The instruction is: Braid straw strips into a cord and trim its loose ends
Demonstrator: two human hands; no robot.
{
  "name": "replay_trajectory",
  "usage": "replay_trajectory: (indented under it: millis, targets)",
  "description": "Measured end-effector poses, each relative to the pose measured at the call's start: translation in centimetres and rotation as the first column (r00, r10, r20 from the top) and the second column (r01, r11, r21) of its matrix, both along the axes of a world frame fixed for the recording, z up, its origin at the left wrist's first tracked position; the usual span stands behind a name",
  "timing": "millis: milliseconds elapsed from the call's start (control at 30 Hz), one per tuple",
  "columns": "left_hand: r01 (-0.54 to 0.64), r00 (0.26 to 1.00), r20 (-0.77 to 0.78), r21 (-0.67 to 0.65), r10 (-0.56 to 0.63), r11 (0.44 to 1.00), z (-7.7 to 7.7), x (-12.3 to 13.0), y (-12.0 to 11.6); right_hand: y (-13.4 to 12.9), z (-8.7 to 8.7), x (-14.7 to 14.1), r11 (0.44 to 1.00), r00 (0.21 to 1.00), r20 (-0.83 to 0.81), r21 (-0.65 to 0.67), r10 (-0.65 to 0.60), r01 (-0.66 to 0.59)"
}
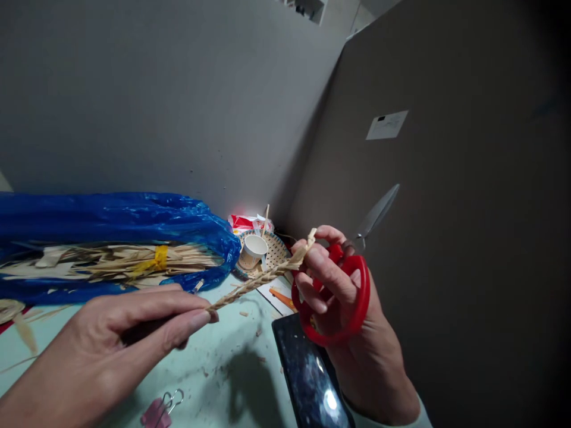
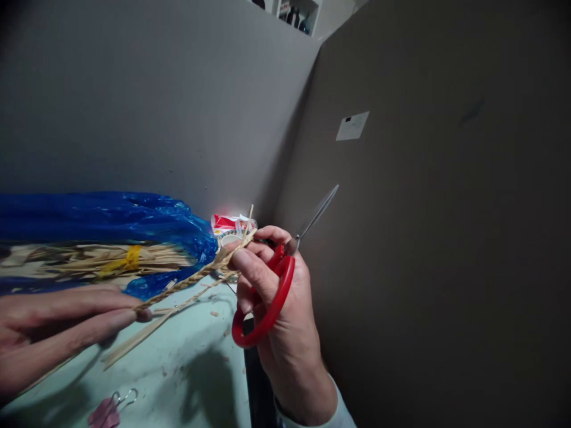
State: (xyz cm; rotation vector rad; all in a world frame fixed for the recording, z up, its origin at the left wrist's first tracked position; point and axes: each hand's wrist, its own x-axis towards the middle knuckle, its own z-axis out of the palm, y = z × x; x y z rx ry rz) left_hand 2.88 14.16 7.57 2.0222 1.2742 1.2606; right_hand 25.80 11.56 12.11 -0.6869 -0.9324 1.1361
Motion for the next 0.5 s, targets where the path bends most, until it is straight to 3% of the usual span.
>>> replay_trajectory:
  millis: [100,233,400,500]
  targets:
    - [-0.007,0.994,-0.11,0.088,0.017,0.996,-0.2,-0.7,0.3,0.1,0.0,-0.2,1.0,1.0,0.008,-0.01,0.018,-0.018]
    - [-0.096,0.977,-0.192,-0.014,0.092,0.995,-0.6,-0.9,-0.8,0.4,-0.1,-0.8,0.997,0.998,-0.009,-0.016,0.07,-0.07]
    - [-0.009,0.998,-0.06,-0.038,0.006,0.999,-0.6,-0.2,-1.9,0.7,-0.6,-1.1,0.992,0.994,0.019,-0.063,0.11,-0.109]
    - [-0.005,0.993,0.113,-0.151,0.022,0.989,-0.3,0.4,-2.1,0.8,-0.9,-0.9,0.991,0.993,-0.002,-0.072,0.116,-0.116]
